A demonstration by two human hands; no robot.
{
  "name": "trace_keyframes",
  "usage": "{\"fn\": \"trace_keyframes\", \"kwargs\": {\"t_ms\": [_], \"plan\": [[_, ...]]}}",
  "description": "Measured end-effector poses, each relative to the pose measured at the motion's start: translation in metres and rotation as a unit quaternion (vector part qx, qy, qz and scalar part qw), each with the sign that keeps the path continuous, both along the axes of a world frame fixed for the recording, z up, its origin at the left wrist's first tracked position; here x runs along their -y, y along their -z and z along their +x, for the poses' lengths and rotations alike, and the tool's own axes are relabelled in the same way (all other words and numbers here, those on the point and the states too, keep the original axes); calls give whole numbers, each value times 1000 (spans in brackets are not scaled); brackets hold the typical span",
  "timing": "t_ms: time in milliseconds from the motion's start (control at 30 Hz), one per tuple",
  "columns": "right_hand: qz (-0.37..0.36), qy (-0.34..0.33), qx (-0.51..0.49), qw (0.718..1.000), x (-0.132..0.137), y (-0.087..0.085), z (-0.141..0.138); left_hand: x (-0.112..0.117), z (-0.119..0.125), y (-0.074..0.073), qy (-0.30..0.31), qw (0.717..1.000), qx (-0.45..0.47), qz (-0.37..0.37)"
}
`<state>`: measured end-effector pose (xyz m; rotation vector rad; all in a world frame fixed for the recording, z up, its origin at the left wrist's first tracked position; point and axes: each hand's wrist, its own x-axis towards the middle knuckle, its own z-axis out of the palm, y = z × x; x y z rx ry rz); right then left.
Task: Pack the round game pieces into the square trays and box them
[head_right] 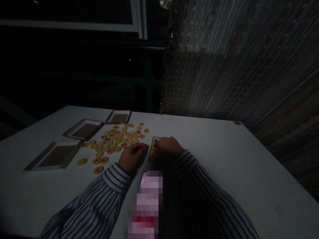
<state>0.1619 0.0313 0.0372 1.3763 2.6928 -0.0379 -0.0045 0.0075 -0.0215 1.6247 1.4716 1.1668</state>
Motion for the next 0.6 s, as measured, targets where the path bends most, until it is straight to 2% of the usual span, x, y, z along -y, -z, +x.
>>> {"fn": "trace_keyframes", "kwargs": {"t_ms": [400, 600], "plan": [[-16, 0, 24, 1000, 2, -6, -3, 1, 0, -1, 2, 1000, 5, -4], [-5, -3, 8, 1000, 1, -1, -1, 0, 0, 0, -7, 1000, 7, -6]]}}
